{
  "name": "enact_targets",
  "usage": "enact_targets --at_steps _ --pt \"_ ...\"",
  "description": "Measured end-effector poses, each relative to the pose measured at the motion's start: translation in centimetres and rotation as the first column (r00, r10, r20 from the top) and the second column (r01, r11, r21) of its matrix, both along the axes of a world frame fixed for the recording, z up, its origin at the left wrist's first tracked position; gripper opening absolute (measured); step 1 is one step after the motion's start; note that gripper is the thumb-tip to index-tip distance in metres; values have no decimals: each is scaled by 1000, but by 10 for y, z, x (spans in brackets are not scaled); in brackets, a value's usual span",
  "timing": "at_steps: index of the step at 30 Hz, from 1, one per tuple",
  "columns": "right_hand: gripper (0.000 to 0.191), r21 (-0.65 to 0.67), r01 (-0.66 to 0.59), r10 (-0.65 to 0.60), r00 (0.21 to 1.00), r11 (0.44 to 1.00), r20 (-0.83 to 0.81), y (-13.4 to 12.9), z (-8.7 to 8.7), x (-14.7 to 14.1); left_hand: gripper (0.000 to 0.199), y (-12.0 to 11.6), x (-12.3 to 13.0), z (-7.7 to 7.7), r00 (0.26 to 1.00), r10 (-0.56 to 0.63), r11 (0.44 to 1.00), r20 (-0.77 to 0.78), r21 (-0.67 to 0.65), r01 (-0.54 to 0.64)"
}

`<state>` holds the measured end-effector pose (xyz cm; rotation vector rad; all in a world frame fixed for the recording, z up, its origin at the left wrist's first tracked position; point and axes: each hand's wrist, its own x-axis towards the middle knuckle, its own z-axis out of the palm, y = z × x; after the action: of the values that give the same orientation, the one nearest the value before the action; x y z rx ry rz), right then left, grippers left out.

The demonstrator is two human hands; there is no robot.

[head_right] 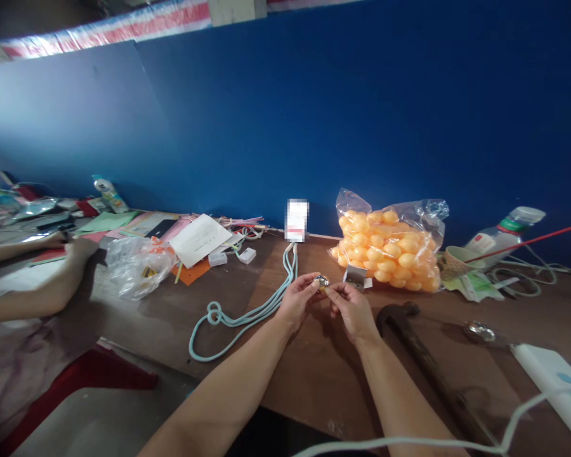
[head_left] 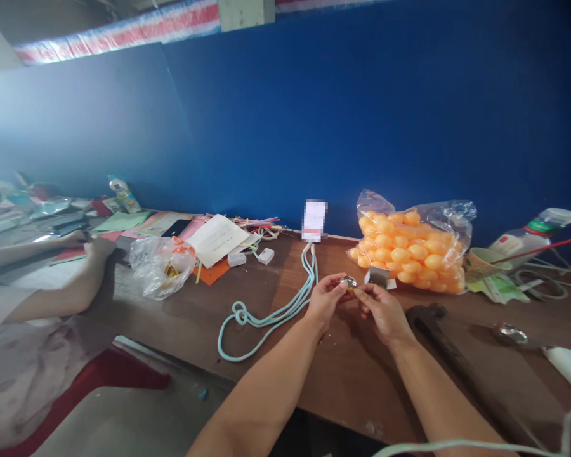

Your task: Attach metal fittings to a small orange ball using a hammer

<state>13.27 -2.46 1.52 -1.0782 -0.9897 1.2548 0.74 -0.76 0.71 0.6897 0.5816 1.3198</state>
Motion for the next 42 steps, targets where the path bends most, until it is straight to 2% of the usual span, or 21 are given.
enact_targets --at_steps 20,26,34,42 --pt "29 -88 48 -49 999 995 -10 0 1 -1 39 -4 0 6 996 41 999 -84 1 -41" --pt "27 -76 1 -7 997 997 -74 1 2 0 38 -1 1 2 1000 8 1000 -18 -26 -9" --pt "25 -42 -84 74 979 996 -189 -4 9 2 31 -2 -2 3 988 -89 988 129 -118 104" --pt "31 -87 -48 33 986 995 -163 -3 9 -1 35 -3 -1 4 989 -104 986 109 -121 117"
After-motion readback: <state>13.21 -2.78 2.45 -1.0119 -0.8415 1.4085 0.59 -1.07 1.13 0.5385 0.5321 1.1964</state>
